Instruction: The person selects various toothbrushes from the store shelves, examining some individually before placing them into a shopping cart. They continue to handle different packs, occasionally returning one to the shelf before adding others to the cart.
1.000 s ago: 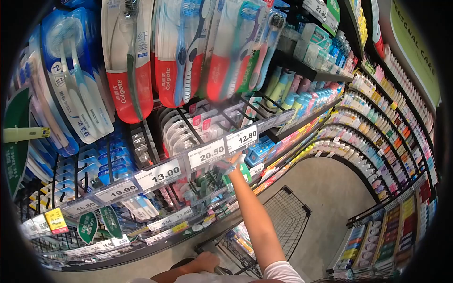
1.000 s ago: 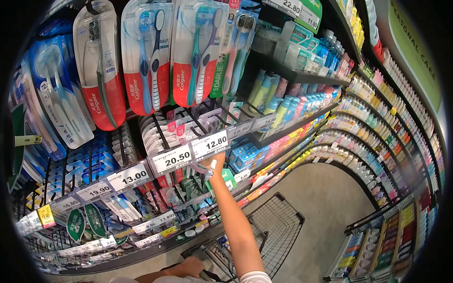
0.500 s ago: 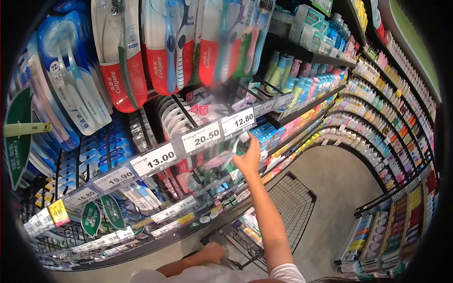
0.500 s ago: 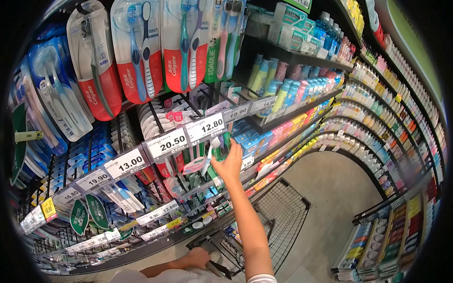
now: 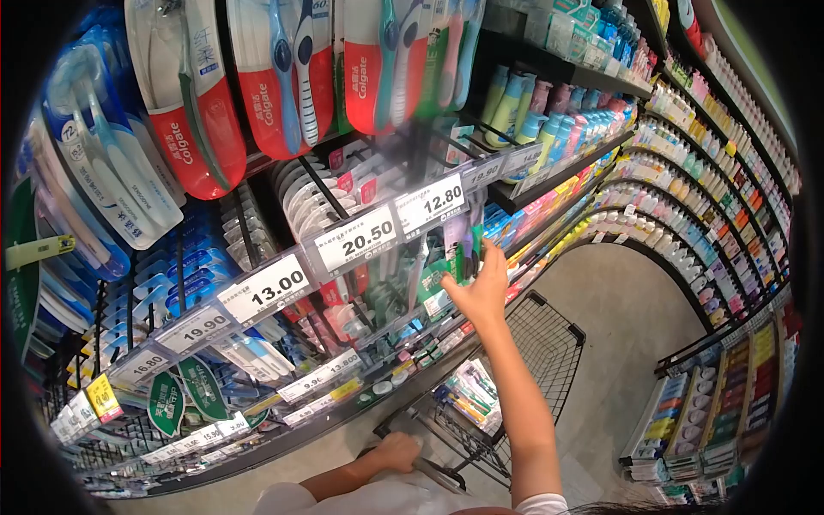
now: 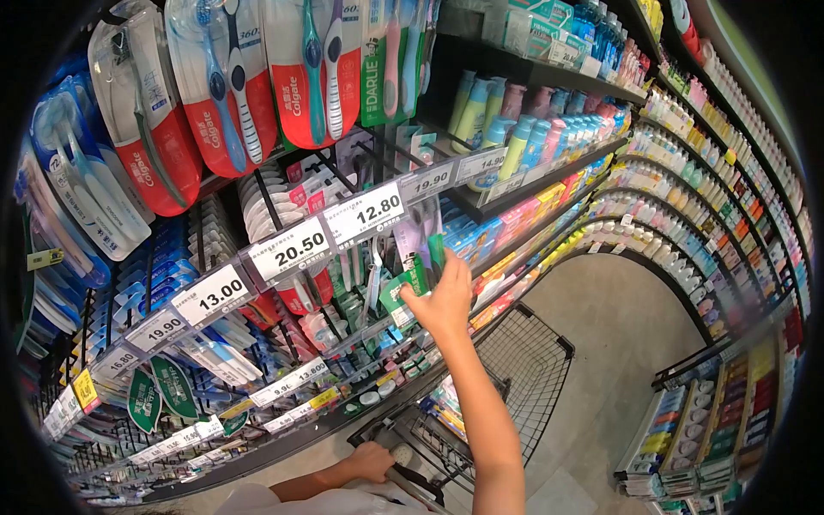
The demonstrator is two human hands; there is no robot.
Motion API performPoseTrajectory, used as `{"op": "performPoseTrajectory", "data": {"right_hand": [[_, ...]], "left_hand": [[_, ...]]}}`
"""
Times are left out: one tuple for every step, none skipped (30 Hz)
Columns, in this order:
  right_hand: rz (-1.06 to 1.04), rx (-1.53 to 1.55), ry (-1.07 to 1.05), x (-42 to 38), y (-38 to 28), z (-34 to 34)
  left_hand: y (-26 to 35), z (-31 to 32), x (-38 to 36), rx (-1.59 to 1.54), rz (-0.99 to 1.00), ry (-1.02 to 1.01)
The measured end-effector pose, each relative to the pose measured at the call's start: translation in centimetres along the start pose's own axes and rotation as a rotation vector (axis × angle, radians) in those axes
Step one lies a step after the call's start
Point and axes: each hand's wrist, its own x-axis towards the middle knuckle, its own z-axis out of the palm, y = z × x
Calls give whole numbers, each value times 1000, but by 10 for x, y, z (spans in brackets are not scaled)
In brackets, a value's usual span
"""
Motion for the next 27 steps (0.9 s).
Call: {"op": "performPoseTrajectory", "data": {"right_hand": [[13,-19,-11,-2,1,-3],[24,-38,-23,-5,1,-7],[35,-57,-35,-7,2,-10],[37,-68,-40,-11,7,-12],[59,-71,-48,-16,11,-16],[82,-73,-56,-22,14,-20],[108,-71,-65,-30,19,-24],[148,-64,-98,-43,30,-28],[138,-65,-78,-58,46,-31],[187,-88,-78,-75,59,-36],[248,-129,-74,-95,79,-40],[307,-153,-60,-118,100,-46],[358,-184,-54,-148,136,-48],[453,-237,-52,-174,161,-55],[540,-283,-35,-200,188,-57],[637,-344,-25,-232,213,-63],[662,-396,-37,-262,236,-69],[707,-476,-59,-298,260,-71],[858,-544,-129,-321,273,-73],[966,-566,-208,-348,290,-76],[1066,-633,-283,-367,298,-75],[1105,-670,-369,-391,310,-75],[1137,-702,-448,-410,325,-74],[1192,-714,-507,-424,332,-72],[1247,-720,-565,-438,339,-65],[1253,-733,-639,-451,346,-57],[1205,-755,-672,-461,354,-48]], "left_hand": [[-1,3,1,1,-14,-25],[-3,8,4,1,-29,-48],[-2,8,5,1,-44,-71],[-1,8,5,-8,-51,-68],[0,7,5,-16,-58,-66],[0,5,4,-22,-67,-67],[0,7,4,-25,-61,-70],[-1,8,5,-25,-58,-74],[-2,9,5,-25,-54,-79],[-1,8,4,-22,-46,-75],[-2,9,5,-17,-53,-82],[-3,12,5,-11,-55,-97],[-4,17,5,-12,-50,-119],[-6,22,7,20,-39,-166],[-11,33,7,23,-12,-161],[-1,10,7,35,-47,-235],[1,4,9,29,-46,-308],[1,5,8,22,-54,-311],[-7,25,4,11,-28,-240],[-9,25,5,13,-25,-244],[-7,25,4,12,-24,-246],[-5,24,1,-1,-31,-258],[-4,20,3,-9,-37,-260],[-3,17,4,-19,-50,-262],[-4,16,5,-24,-53,-296],[-4,16,5,-26,-58,-327],[-4,17,4,-29,-67,-357]]}}
